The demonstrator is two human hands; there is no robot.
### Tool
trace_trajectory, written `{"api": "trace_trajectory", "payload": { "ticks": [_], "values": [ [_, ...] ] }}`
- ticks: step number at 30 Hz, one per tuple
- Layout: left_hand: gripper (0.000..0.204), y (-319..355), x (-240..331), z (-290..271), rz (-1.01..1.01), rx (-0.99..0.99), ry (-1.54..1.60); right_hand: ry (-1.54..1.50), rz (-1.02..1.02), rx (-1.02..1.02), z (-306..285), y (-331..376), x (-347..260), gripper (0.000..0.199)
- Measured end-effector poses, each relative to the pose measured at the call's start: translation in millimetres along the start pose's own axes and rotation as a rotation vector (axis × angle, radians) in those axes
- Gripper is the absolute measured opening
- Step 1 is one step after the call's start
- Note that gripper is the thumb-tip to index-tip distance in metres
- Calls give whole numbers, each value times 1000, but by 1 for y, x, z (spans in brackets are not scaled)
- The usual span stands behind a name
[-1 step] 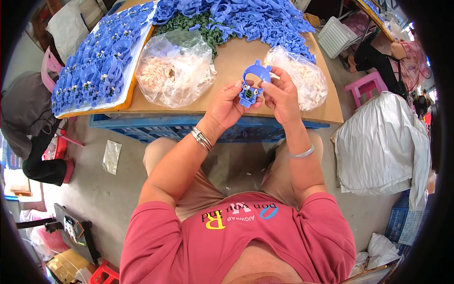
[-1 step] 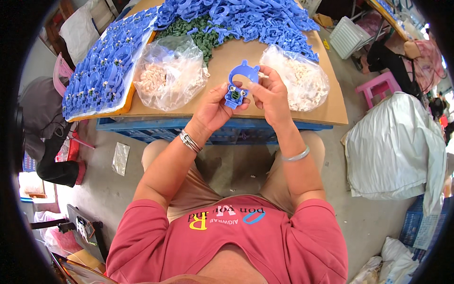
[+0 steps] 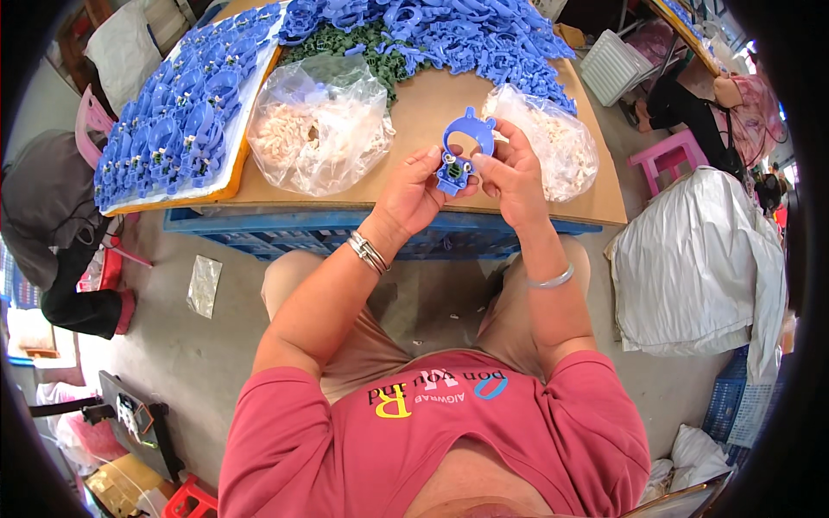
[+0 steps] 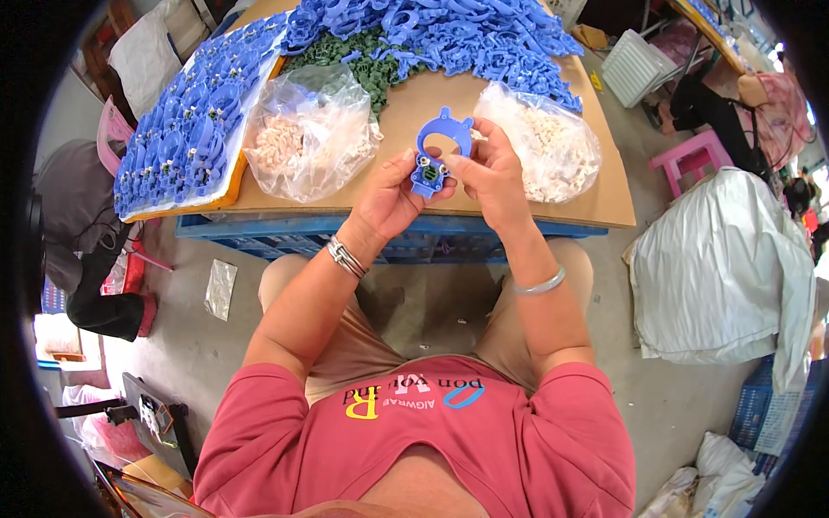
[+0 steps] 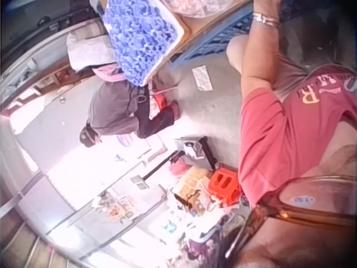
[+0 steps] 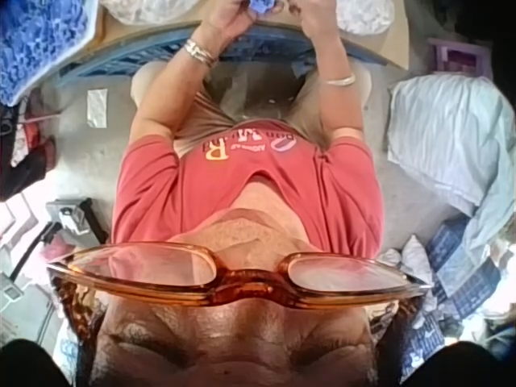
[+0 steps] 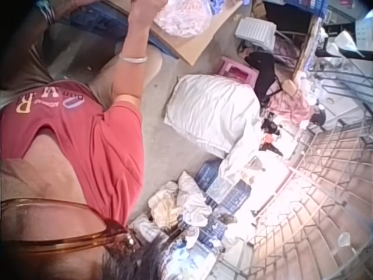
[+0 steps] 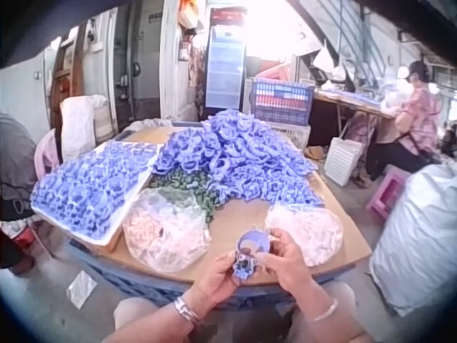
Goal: Assembling small blue plastic toy components at a workbench.
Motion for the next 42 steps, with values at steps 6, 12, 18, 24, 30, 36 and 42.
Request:
{"api": "trace_trajectory", "payload": {
  "ticks": [6,12,18,24,30,36,42],
  "values": [
    [27,3,4,4,178,12,-321,108,-196,-81,5,3,-3,58],
    [27,8,10,15,379,75,-756,392,-373,-70,6,9,-8,52],
    [23,11,16,20,559,75,-1106,445,-438,-31,5,11,-3,46],
    [29,7,20,12,240,126,-815,119,-167,-88,1,8,-7,32],
    [41,20,33,33,778,178,-1323,-258,-75,48,0,3,1,18],
    [29,24,21,43,1133,-51,-1739,-265,-74,40,1,6,2,18],
    [20,7,18,7,343,169,-553,-30,-158,69,-9,3,-2,17]
  ]
}}
Point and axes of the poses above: each hand's wrist, its own y-axis away from the middle knuckle, its own z-axis out of the palm, x = y × z, the point moved 4 cm from there along -y, towards the middle knuckle
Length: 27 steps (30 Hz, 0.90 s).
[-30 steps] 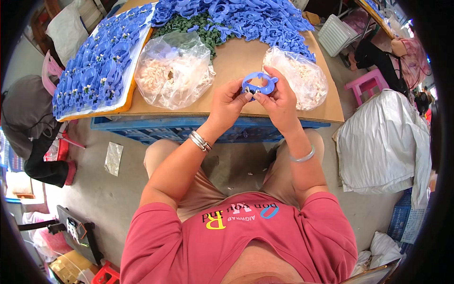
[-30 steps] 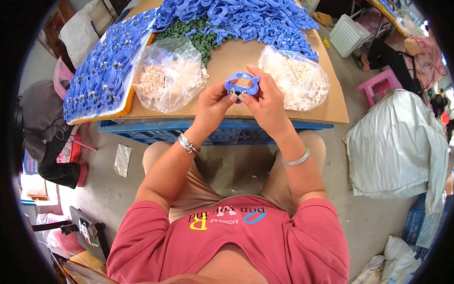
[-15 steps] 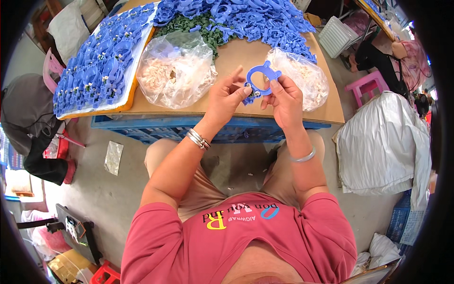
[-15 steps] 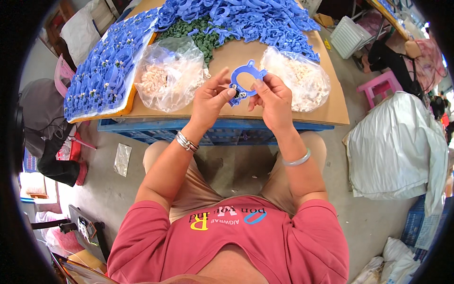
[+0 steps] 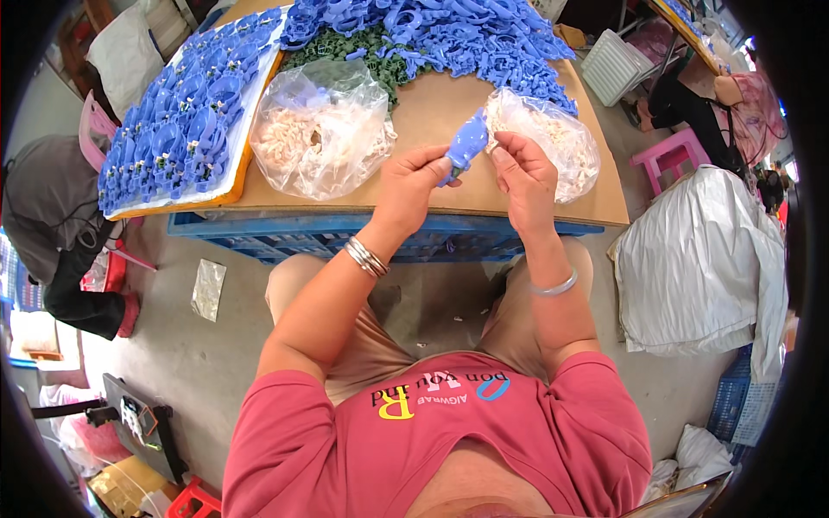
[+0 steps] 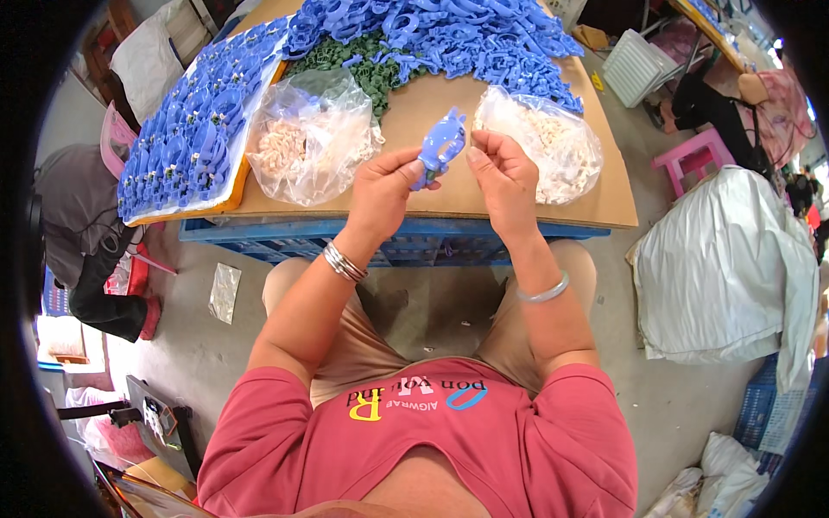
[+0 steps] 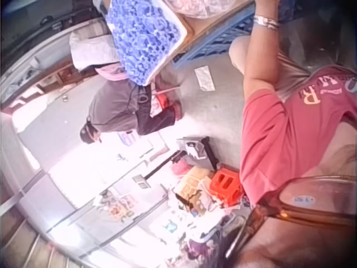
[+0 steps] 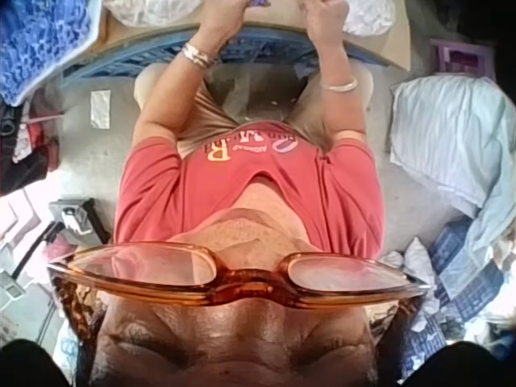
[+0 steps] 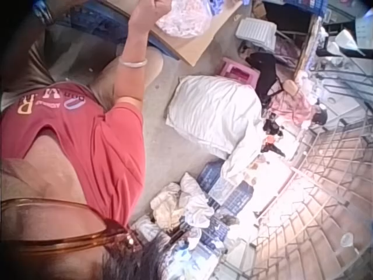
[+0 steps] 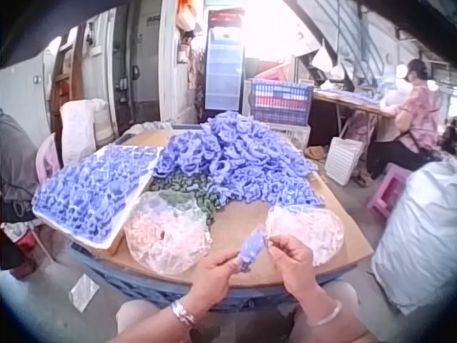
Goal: Assembling small blue plastic toy components at a workbench.
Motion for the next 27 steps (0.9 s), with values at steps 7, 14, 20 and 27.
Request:
{"api": "trace_trajectory", "payload": {
  "ticks": [7,14,20,27],
  "values": [
    [26,-2,-6,-3,-302,-109,436,573,-406,-142,12,7,-10,15],
    [27,-2,-10,-6,-350,-82,481,512,-396,-88,9,5,-5,15],
    [29,-3,-10,-8,-354,-87,547,339,-79,20,-4,0,10,9],
    [28,-1,-7,-6,-346,-134,565,-55,190,-38,-2,-5,19,10]
  ]
}}
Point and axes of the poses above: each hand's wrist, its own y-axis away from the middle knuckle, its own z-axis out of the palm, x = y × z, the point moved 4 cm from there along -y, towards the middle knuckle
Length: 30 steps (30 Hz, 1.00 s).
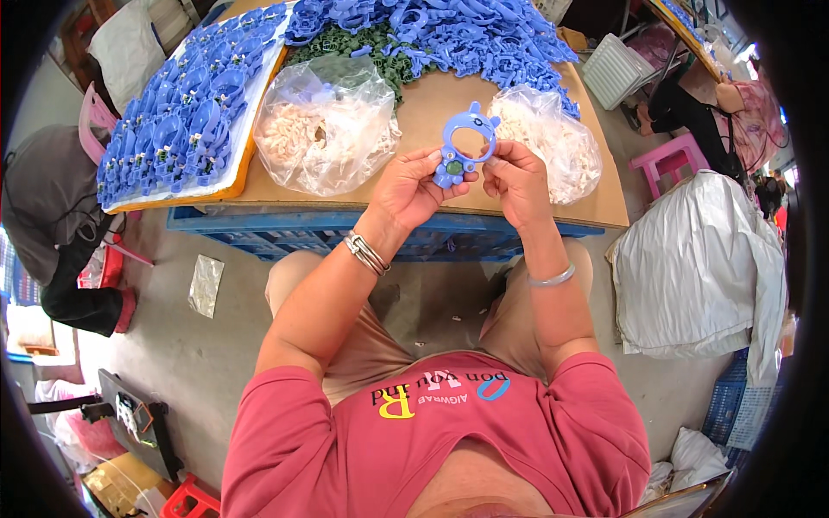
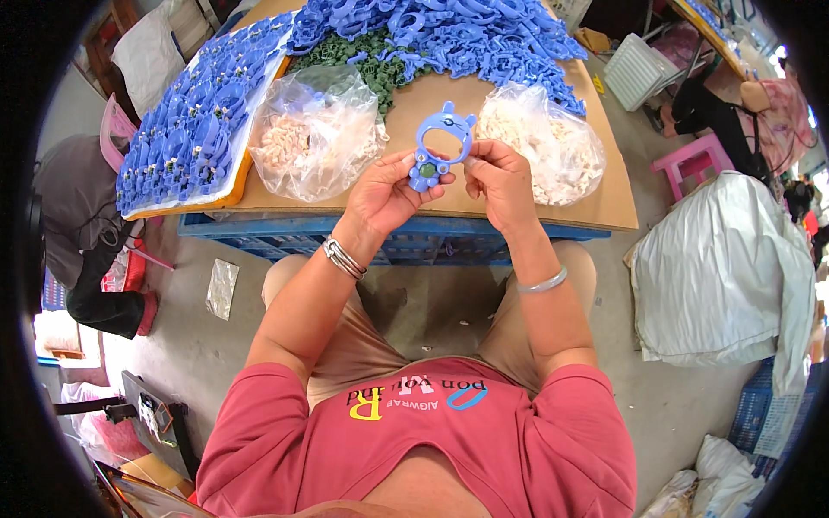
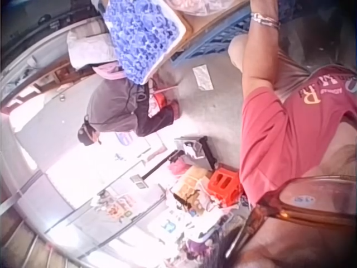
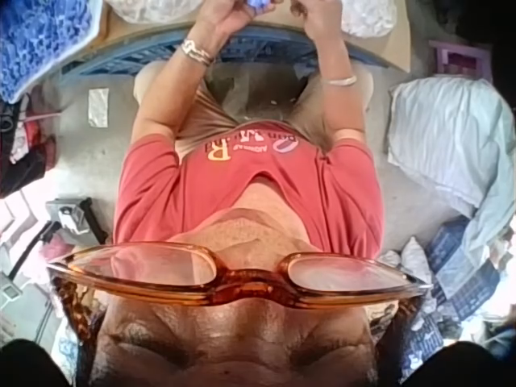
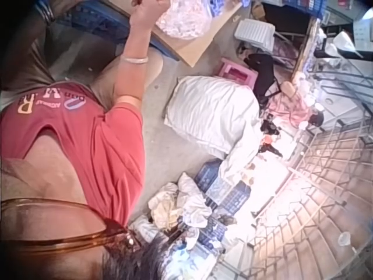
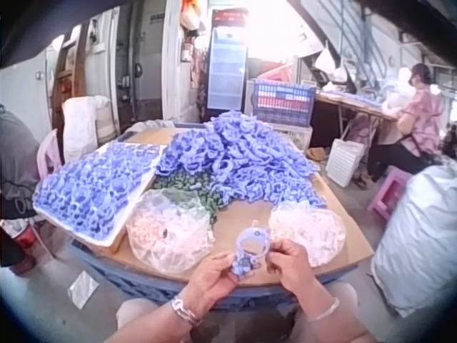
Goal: Assembling small blue plastic toy components at a workbench.
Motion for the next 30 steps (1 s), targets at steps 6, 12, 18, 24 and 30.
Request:
{"api": "trace_trajectory", "payload": {
  "ticks": [6,12,18,24,30],
  "values": [
    [27,-2,1,-3,22,34,-5,-95,99,-93,4,2,4,16],
    [26,-2,2,-6,58,61,10,99,-111,-153,22,8,0,36],
    [25,1,3,1,52,44,28,-260,123,-224,14,5,13,29],
    [24,1,5,0,-10,-2,-5,-155,74,-199,10,4,17,26],
    [22,1,5,-1,-60,-15,-49,-96,53,-213,10,5,9,28]
  ]
}}
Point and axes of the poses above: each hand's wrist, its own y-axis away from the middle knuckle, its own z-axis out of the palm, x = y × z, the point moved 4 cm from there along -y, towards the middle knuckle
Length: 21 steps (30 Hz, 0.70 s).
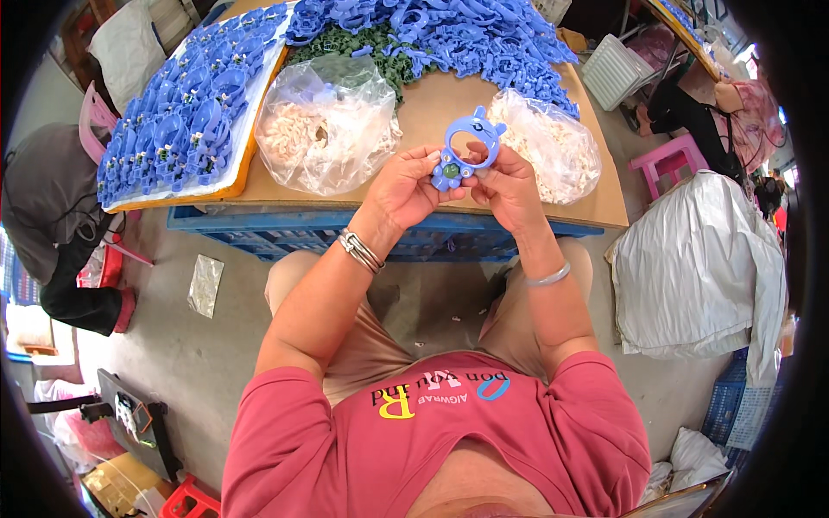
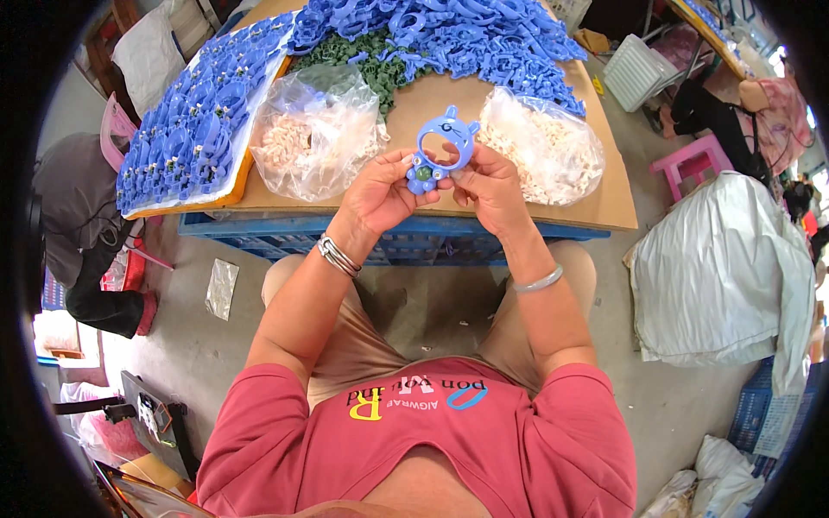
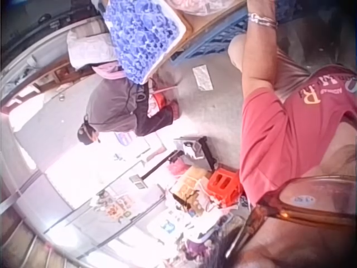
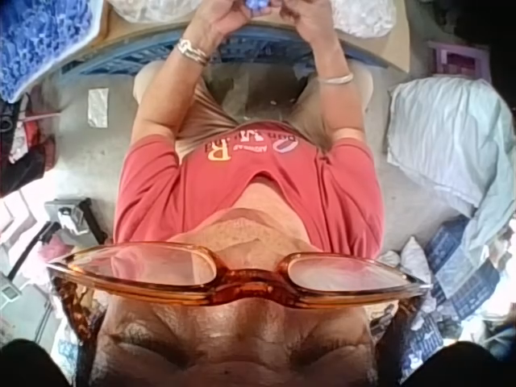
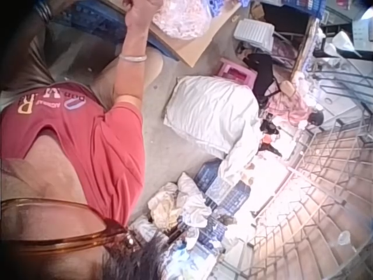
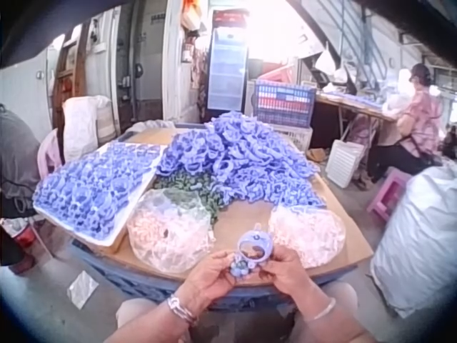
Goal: Assembling small blue plastic toy components at a workbench.
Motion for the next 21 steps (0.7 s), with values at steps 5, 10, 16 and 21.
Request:
{"api": "trace_trajectory", "payload": {
  "ticks": [5,10,16,21],
  "values": [
    [20,0,-2,-2,55,137,27,-92,26,-22,9,1,0,29],
    [18,1,-3,10,29,90,-39,62,-99,27,4,-2,4,31],
    [21,-3,-6,-10,13,-2,33,5,-114,-3,6,-1,7,25],
    [18,-1,-4,-1,23,64,80,-99,-76,-70,2,-3,6,19]
  ]
}}
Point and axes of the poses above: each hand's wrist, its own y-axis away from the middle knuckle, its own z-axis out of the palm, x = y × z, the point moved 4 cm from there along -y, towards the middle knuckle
